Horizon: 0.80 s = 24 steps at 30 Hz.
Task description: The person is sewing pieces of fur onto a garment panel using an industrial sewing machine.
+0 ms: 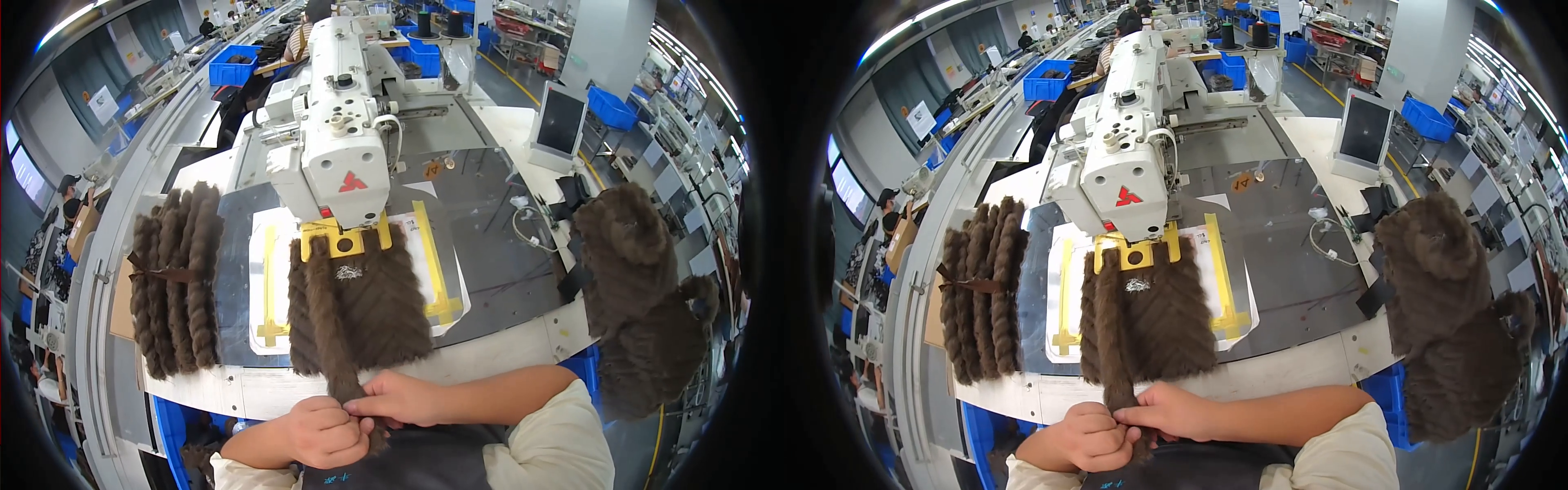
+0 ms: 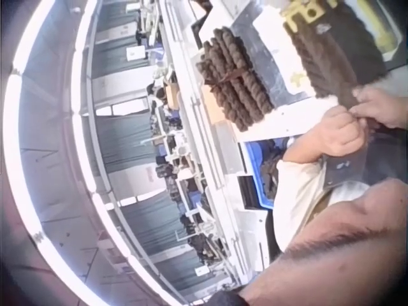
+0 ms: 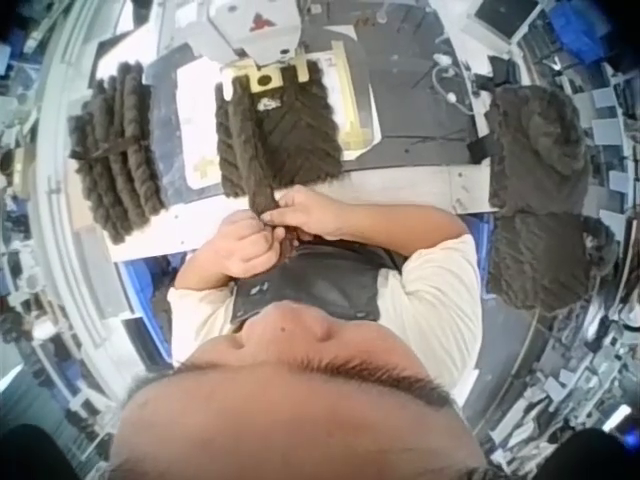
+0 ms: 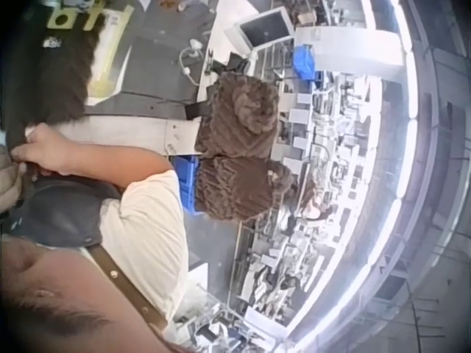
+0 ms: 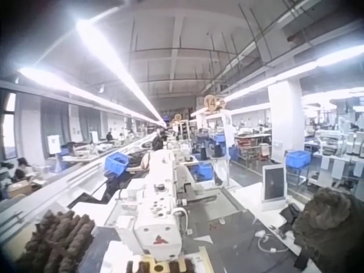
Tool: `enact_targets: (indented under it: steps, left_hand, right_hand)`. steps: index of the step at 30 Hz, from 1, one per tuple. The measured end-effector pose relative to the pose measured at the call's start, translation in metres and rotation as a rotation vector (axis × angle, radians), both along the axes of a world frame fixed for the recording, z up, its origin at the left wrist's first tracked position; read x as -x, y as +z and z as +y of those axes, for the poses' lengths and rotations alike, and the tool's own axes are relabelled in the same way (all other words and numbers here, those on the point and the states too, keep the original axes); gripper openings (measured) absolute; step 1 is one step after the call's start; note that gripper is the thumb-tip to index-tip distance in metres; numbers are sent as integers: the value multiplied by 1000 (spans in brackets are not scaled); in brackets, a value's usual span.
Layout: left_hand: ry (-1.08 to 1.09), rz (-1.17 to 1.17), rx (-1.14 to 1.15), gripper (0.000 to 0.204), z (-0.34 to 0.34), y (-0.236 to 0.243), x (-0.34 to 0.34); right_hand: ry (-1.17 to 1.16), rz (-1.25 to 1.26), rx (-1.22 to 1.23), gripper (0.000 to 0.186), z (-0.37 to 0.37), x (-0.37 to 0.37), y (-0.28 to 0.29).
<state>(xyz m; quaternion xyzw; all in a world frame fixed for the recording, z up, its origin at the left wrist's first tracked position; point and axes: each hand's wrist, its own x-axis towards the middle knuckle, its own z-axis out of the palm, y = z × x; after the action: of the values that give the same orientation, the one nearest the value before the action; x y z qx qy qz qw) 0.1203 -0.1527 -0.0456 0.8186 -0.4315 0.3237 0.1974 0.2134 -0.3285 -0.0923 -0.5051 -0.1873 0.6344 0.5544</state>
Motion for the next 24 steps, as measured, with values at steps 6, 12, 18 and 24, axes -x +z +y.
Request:
enact_targets:
  steps: [6,12,18,24]
  left_hand:
    - [-81,118,-63,18,-11,-10,-15]
    - [-126,678,180,55,-2,-25,-97]
    - [-320,1348,-291,51,11,-31,-149]
    - [113,1140,76,40,23,-24,-170]
  right_hand:
    - [-69,101,78,29,-27,9,-10]
    - [115,-674,-107,44,-43,-33,-23]
    - [406,-1076,170,41,-37,-98,32]
    - [193,-1407,290,38,-47,-154,63]
